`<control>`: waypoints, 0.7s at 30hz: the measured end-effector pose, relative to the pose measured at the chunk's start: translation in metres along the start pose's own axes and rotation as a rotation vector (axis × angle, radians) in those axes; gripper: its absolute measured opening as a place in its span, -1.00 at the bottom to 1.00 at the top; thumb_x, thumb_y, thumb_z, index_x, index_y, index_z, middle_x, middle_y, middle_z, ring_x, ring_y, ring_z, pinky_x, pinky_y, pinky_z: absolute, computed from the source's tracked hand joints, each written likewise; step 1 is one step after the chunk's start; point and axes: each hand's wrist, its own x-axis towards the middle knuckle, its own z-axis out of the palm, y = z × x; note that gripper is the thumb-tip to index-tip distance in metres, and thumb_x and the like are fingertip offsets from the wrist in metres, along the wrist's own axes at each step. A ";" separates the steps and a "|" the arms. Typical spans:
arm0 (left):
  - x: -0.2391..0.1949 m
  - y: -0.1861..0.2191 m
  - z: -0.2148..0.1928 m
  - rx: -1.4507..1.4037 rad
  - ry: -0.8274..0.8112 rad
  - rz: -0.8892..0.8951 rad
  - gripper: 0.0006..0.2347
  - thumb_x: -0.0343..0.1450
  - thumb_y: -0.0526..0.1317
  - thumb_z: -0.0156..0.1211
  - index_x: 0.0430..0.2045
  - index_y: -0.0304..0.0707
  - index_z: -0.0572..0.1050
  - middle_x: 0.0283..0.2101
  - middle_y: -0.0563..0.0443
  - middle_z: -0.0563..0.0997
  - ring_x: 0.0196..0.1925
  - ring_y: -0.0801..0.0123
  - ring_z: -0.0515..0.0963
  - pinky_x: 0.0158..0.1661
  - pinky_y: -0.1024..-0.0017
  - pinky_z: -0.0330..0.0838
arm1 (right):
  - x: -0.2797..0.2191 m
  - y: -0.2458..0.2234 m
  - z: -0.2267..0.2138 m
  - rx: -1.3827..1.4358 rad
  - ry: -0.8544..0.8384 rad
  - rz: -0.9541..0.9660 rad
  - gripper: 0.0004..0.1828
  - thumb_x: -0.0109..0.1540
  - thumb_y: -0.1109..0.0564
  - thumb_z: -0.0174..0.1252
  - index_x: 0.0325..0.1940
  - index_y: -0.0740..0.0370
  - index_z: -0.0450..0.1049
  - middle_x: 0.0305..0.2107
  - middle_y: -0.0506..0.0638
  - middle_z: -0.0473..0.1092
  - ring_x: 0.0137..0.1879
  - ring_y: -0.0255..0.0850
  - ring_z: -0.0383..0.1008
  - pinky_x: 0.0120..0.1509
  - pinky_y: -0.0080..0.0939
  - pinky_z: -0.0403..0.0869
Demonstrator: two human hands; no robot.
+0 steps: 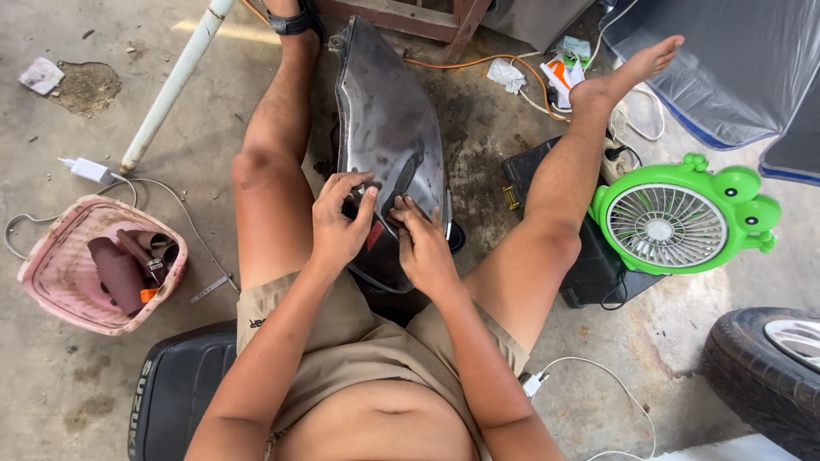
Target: The person sits on the floor and sands a black motorcycle mudguard using a piece of sandpaper. They hold the mudguard between their legs and rub the sandpaper over the surface to smooth it.
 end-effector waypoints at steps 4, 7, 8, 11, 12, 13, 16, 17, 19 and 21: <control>0.001 -0.019 0.009 -0.016 0.057 0.049 -0.88 0.53 -0.22 0.21 -0.16 -0.23 0.62 -0.17 -0.04 0.63 -0.08 0.08 0.66 -0.06 0.22 0.52 | 0.028 0.037 0.005 0.107 0.048 -0.016 -0.63 0.28 0.42 0.00 0.14 0.31 0.48 0.21 0.29 0.40 0.40 0.23 0.29 0.49 0.39 0.11; -0.003 -0.025 0.013 0.002 0.070 0.059 -0.87 0.55 -0.20 0.17 -0.20 -0.22 0.62 -0.19 0.00 0.64 -0.09 0.11 0.66 -0.03 0.20 0.48 | 0.054 0.087 0.015 0.162 0.090 -0.023 -0.63 0.19 0.40 0.17 0.02 0.13 0.61 0.09 0.17 0.50 0.33 0.11 0.40 0.42 0.25 0.31; -0.002 -0.026 0.014 0.004 0.077 0.066 -0.88 0.55 -0.21 0.17 -0.23 -0.22 0.61 -0.21 0.00 0.65 -0.12 0.09 0.65 -0.06 0.20 0.46 | 0.061 0.093 0.014 0.215 0.123 -0.020 -0.60 0.18 0.42 0.16 0.02 0.11 0.64 0.07 0.14 0.52 0.31 0.09 0.41 0.43 0.22 0.31; 0.000 -0.028 0.014 -0.035 0.093 0.073 -0.88 0.55 -0.24 0.14 -0.27 -0.25 0.60 -0.25 -0.05 0.66 -0.17 0.03 0.65 -0.12 0.18 0.46 | 0.065 0.088 0.015 0.261 0.194 -0.040 -0.57 0.19 0.45 0.13 0.03 0.14 0.67 0.03 0.16 0.54 0.28 0.13 0.43 0.41 0.23 0.33; -0.001 -0.031 0.011 -0.069 0.105 0.068 -0.88 0.56 -0.26 0.13 -0.28 -0.28 0.59 -0.26 -0.10 0.67 -0.19 -0.03 0.65 -0.14 0.17 0.47 | 0.063 0.082 0.019 0.262 0.225 -0.063 -0.58 0.21 0.46 0.10 0.04 0.19 0.66 0.01 0.22 0.54 0.27 0.17 0.44 0.39 0.28 0.34; -0.003 -0.034 0.011 -0.069 0.097 0.068 -0.88 0.56 -0.26 0.13 -0.28 -0.28 0.59 -0.26 -0.10 0.67 -0.19 -0.03 0.65 -0.14 0.17 0.47 | 0.048 0.067 0.019 0.262 0.230 -0.057 -0.58 0.21 0.46 0.10 0.04 0.19 0.66 0.01 0.22 0.54 0.27 0.17 0.44 0.39 0.28 0.34; -0.004 -0.038 0.011 -0.107 0.102 0.069 -0.88 0.55 -0.25 0.14 -0.29 -0.26 0.60 -0.28 -0.10 0.66 -0.21 -0.02 0.65 -0.15 0.17 0.47 | 0.006 0.026 0.022 0.192 0.232 -0.100 -0.63 0.17 0.43 0.13 -0.02 0.20 0.66 0.01 0.23 0.54 0.27 0.15 0.45 0.39 0.20 0.36; -0.003 -0.038 0.011 -0.105 0.103 0.074 -0.88 0.55 -0.25 0.14 -0.30 -0.24 0.60 -0.29 -0.07 0.66 -0.22 0.01 0.64 -0.15 0.18 0.47 | -0.005 0.016 0.025 0.192 0.241 -0.088 -0.60 0.17 0.42 0.10 0.02 0.22 0.65 0.03 0.25 0.53 0.29 0.18 0.43 0.42 0.20 0.31; -0.001 -0.035 0.012 -0.108 0.110 0.081 -0.89 0.55 -0.24 0.14 -0.31 -0.22 0.59 -0.30 -0.05 0.66 -0.24 0.05 0.64 -0.15 0.20 0.46 | -0.006 0.008 0.023 0.186 0.248 -0.082 -0.57 0.17 0.41 0.06 0.06 0.24 0.64 0.05 0.26 0.52 0.30 0.20 0.42 0.46 0.20 0.26; -0.001 -0.033 0.012 -0.070 0.091 0.088 -0.89 0.55 -0.23 0.13 -0.29 -0.18 0.59 -0.32 -0.03 0.64 -0.25 0.04 0.63 -0.15 0.18 0.44 | 0.011 0.011 0.016 0.201 0.266 -0.039 -0.66 0.15 0.40 0.11 -0.08 0.20 0.66 -0.05 0.24 0.57 0.22 0.16 0.48 0.33 0.12 0.41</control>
